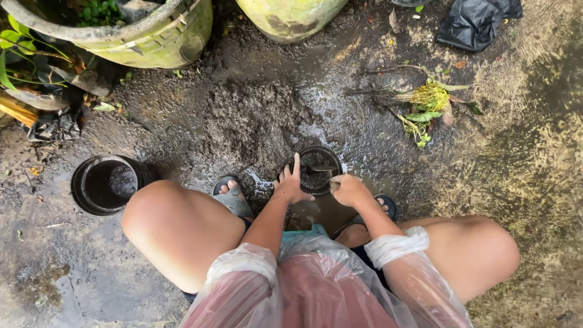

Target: Cleaning and preparing small yellow plant material by hand in a garden nursery.

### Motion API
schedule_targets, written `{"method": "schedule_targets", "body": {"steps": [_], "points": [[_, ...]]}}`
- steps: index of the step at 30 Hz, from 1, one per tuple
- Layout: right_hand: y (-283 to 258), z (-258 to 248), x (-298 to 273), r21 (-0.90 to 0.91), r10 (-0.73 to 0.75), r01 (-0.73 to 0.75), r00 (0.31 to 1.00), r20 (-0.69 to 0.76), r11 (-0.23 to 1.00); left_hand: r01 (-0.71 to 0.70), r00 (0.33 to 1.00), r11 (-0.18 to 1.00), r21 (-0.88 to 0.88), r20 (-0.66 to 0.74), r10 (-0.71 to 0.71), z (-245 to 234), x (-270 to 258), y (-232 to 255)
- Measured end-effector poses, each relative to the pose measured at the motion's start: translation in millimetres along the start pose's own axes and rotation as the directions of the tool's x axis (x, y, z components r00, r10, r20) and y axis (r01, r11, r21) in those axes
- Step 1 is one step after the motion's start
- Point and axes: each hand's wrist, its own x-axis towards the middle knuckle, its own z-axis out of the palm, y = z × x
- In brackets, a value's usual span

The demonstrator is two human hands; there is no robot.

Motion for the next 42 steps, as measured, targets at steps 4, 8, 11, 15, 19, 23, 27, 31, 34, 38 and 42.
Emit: {"method": "schedule_targets", "body": {"steps": [4, 8, 11, 15, 19, 23, 27, 31, 34, 38, 42], "points": [[-35, -28, -47, 0.024, 0.034, -0.035, 0.997, 0.072, 0.999, 0.014, 1.000, 0.998, 0.057, -0.004, -0.013, -3, 0, 3], [-1, 2, 2, -0.019, 0.039, -0.038, 0.999, 0.009, 0.999, 0.012, 1.000, 0.993, 0.114, -0.009, -0.011, -3, 0, 5], [-7, -6, -11, -0.028, 0.072, -0.071, 0.997, 0.039, 0.997, 0.005, 1.000, 0.994, 0.113, -0.010, -0.003, -1, -3, 4], [-36, -25, -39, -0.030, 0.101, -0.101, 0.995, -0.009, 0.994, -0.003, 1.000, 0.992, 0.122, -0.013, 0.005, -1, -2, 4], [-37, -28, -48, -0.032, 0.083, -0.081, 0.994, 0.067, 0.996, 0.001, 1.000, 0.993, 0.122, -0.007, 0.000, 5, 7, -3], [-24, -17, -29, 0.012, 0.066, -0.067, 0.997, 0.045, 0.998, 0.003, 1.000, 0.993, 0.120, -0.018, 0.000, 2, 1, 1], [-38, -32, -56, 0.026, 0.081, -0.085, 0.991, 0.105, 0.996, -0.003, 1.000, 0.993, 0.115, -0.017, 0.005, 3, 7, -1], [-7, 4, -4, -0.041, 0.060, -0.057, 0.996, 0.062, 0.998, 0.012, 1.000, 0.993, 0.119, -0.022, -0.010, 5, 5, -1], [-1, 8, -2, -0.028, 0.049, -0.047, 0.996, 0.074, 0.998, 0.013, 1.000, 0.993, 0.115, -0.019, -0.011, 5, 0, 1], [-10, -4, -9, -0.035, 0.064, -0.063, 0.997, 0.037, 0.997, 0.018, 1.000, 0.997, 0.071, -0.017, -0.017, 1, -3, 4], [5, 0, 3, -0.003, 0.092, -0.092, 0.993, 0.074, 0.996, 0.028, 0.999, 0.998, 0.059, -0.025, -0.026, -5, -10, 11]]}}
